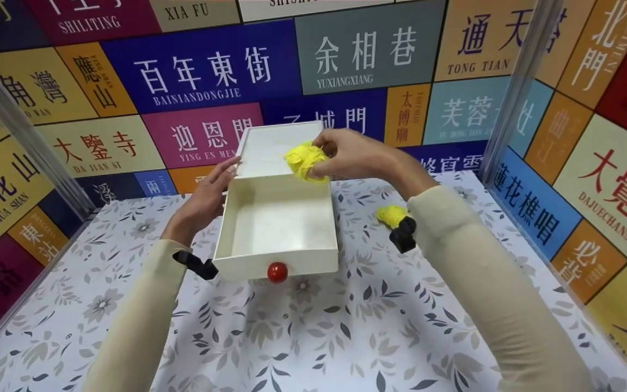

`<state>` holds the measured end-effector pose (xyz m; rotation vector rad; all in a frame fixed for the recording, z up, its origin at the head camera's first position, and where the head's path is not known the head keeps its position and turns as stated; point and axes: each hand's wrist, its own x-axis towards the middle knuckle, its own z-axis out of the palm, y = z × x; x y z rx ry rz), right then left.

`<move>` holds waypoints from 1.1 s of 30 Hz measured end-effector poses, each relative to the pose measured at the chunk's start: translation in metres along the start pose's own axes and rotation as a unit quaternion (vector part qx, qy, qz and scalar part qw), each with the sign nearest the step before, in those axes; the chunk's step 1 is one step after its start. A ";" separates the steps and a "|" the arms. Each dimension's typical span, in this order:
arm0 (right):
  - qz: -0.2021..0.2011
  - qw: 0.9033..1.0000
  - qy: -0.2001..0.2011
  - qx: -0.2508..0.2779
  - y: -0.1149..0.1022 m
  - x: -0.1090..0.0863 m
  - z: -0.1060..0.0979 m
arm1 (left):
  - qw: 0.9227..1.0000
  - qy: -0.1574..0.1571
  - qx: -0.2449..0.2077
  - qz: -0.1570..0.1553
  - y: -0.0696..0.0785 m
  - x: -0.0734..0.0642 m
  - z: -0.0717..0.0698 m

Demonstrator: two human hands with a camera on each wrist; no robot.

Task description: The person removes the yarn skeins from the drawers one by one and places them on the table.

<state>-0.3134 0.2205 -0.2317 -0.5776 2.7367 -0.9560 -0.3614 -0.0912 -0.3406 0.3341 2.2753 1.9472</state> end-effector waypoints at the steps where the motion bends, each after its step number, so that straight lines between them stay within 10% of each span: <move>1: 0.001 1.000 0.007 0.006 0.005 -0.002 -0.001 | 1.000 0.000 -0.002 -0.002 0.000 0.000 0.000; 33: 0.110 0.986 0.105 0.067 0.140 -0.032 -0.015 | 1.000 0.005 -0.003 0.000 -0.001 0.001 0.001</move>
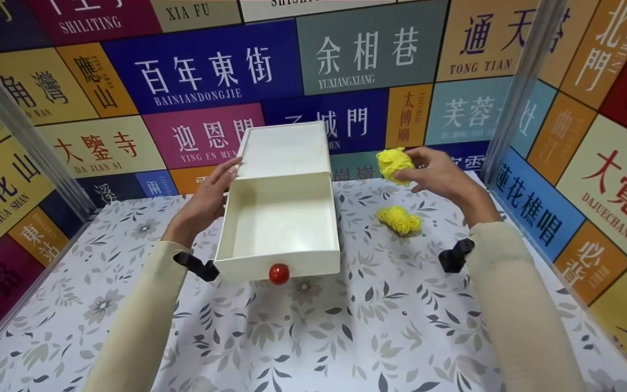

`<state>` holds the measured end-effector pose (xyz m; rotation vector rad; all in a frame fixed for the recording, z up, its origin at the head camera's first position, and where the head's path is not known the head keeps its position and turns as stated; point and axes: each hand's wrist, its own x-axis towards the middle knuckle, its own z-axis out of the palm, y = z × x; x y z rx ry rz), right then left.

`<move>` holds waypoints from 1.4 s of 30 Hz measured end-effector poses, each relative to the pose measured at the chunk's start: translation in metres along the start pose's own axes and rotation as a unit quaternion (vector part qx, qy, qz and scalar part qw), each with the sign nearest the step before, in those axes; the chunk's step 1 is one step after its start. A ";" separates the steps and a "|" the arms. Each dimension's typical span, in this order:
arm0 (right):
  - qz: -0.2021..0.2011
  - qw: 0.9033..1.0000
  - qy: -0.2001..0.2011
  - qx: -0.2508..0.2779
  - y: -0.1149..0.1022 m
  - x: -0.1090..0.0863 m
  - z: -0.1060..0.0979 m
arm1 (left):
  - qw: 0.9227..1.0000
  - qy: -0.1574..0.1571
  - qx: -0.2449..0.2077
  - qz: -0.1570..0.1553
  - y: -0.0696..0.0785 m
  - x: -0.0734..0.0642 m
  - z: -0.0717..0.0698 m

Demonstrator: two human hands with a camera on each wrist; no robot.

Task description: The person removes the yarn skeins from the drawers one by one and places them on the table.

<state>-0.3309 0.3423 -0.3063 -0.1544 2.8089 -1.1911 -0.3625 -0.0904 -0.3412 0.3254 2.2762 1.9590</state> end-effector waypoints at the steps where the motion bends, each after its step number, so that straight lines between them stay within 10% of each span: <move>1: 0.003 1.000 0.000 0.005 0.004 0.000 0.000 | 1.000 0.000 0.001 0.001 0.000 0.000 0.000; 22: 0.168 0.978 0.073 0.099 0.100 0.004 0.028 | 1.000 -0.002 -0.001 -0.001 0.000 0.001 0.001; 42: 0.264 0.953 0.109 0.102 0.137 0.004 0.053 | 1.000 -0.006 -0.003 0.006 -0.001 -0.001 0.001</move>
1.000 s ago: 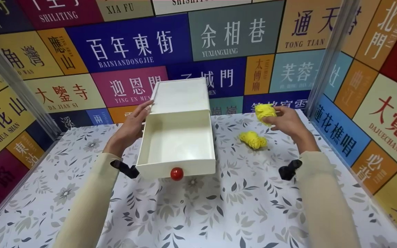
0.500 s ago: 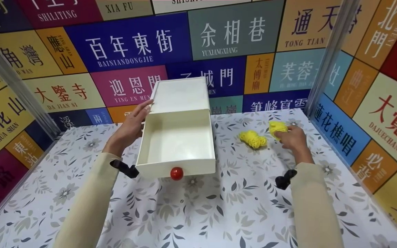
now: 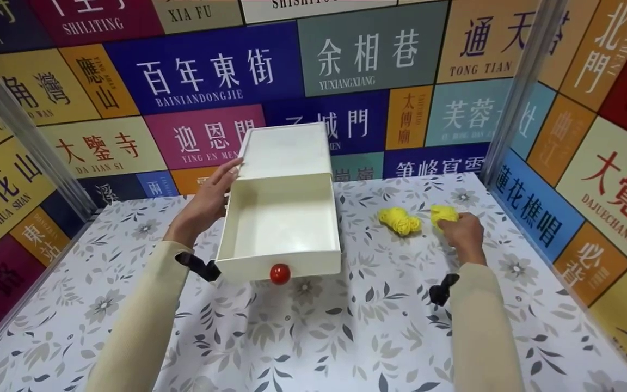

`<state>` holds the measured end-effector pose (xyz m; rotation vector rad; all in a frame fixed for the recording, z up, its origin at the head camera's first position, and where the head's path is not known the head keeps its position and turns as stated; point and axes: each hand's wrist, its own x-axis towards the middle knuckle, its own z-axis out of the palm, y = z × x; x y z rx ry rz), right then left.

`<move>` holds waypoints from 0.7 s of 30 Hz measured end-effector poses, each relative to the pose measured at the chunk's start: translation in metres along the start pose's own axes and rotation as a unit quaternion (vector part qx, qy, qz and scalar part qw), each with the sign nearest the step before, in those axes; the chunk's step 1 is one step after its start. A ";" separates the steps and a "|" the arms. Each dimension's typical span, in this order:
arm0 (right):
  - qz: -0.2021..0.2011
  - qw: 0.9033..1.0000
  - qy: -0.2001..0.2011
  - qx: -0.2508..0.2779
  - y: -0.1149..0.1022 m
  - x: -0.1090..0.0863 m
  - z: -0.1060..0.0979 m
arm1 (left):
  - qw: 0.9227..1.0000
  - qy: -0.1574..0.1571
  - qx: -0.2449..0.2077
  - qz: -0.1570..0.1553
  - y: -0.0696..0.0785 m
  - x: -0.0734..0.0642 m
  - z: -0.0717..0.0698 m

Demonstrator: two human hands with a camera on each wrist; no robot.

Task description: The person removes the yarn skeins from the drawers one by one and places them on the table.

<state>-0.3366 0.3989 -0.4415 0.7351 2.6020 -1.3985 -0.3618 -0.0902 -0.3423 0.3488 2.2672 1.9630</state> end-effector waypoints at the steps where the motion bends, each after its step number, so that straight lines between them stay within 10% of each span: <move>1: -0.001 1.000 0.003 -0.002 0.000 0.000 0.001 | 1.000 0.000 0.000 0.001 0.000 0.000 0.000; 21: -0.001 1.000 0.014 -0.023 0.006 -0.002 0.008 | 1.000 0.001 -0.003 0.000 0.001 0.000 -0.001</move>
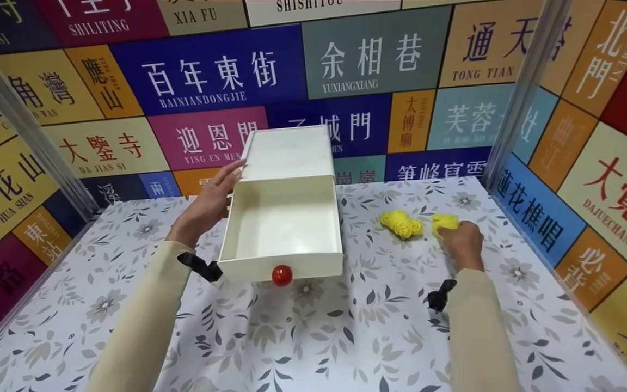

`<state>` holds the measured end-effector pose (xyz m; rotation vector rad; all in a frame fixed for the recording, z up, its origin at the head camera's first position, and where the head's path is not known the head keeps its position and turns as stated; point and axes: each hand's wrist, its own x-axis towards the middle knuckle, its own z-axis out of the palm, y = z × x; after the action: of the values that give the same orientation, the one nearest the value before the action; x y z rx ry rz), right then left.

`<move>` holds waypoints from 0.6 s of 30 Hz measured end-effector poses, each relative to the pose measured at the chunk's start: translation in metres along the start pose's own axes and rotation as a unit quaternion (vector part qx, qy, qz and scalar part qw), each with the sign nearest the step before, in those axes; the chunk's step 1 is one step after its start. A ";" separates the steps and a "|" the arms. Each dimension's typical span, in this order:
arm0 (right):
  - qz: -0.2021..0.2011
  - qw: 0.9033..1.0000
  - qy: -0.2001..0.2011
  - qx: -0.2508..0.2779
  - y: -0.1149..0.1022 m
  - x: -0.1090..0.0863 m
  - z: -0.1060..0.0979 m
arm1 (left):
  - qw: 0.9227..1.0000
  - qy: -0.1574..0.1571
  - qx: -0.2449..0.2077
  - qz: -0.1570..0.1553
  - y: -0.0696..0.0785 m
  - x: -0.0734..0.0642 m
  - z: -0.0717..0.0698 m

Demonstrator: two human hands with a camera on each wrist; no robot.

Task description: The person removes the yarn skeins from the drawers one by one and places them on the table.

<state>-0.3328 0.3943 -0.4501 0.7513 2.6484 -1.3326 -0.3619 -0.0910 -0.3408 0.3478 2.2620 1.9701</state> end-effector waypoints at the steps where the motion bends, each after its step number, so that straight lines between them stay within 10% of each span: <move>1: -0.004 1.000 -0.004 0.002 0.000 0.000 -0.001 | 1.000 0.000 0.002 0.000 0.000 0.000 0.000; 18: 0.000 1.000 0.024 0.006 -0.022 -0.009 -0.012 | 1.000 -0.003 -0.005 0.003 0.001 -0.002 0.001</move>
<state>-0.3333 0.3897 -0.4242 0.7954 2.6788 -1.3483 -0.3600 -0.0906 -0.3405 0.3601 2.2488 1.9800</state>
